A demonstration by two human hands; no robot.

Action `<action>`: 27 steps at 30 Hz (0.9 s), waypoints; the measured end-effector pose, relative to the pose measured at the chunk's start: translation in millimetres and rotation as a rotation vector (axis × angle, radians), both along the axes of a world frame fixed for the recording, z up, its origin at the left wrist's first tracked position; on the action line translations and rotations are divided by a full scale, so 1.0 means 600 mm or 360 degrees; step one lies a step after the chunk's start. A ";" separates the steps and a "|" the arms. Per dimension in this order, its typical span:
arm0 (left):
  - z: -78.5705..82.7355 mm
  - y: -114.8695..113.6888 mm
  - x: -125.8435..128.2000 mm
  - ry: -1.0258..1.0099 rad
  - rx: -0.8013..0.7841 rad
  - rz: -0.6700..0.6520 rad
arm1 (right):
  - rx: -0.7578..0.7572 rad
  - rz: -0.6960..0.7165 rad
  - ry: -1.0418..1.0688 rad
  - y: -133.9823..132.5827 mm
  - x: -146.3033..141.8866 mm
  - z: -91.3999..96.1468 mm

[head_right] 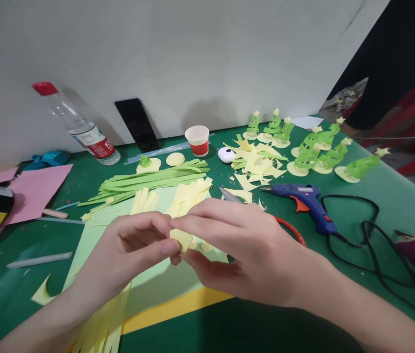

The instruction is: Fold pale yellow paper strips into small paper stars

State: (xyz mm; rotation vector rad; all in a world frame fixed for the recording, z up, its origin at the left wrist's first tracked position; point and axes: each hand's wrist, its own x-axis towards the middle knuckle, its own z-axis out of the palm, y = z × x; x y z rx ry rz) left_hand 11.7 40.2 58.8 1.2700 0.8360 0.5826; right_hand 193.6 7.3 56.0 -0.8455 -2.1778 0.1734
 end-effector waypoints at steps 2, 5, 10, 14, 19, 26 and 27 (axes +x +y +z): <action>-0.002 0.000 -0.002 0.0012 0.0058 -0.0004 | 0.0011 -0.0009 -0.0026 0.001 0.000 0.001; -0.005 -0.003 -0.006 -0.0001 0.0097 0.0016 | 0.0024 -0.0016 -0.0043 0.003 -0.001 0.001; -0.008 -0.006 -0.004 -0.0054 -0.0015 0.0025 | 0.0023 -0.0011 -0.0042 0.003 -0.002 -0.002; -0.006 -0.005 -0.001 -0.0015 -0.0062 0.0009 | 0.0012 0.0015 -0.0025 0.002 -0.002 -0.006; 0.001 -0.004 -0.004 0.0041 0.0235 -0.0059 | -0.0004 0.0016 -0.0046 0.001 -0.003 -0.003; 0.007 -0.006 -0.005 0.0067 0.0465 -0.0153 | -0.0056 0.0050 0.0007 -0.002 -0.001 0.001; 0.007 -0.006 -0.005 0.0080 0.0475 -0.0155 | -0.0068 0.0060 0.0006 -0.002 0.000 0.001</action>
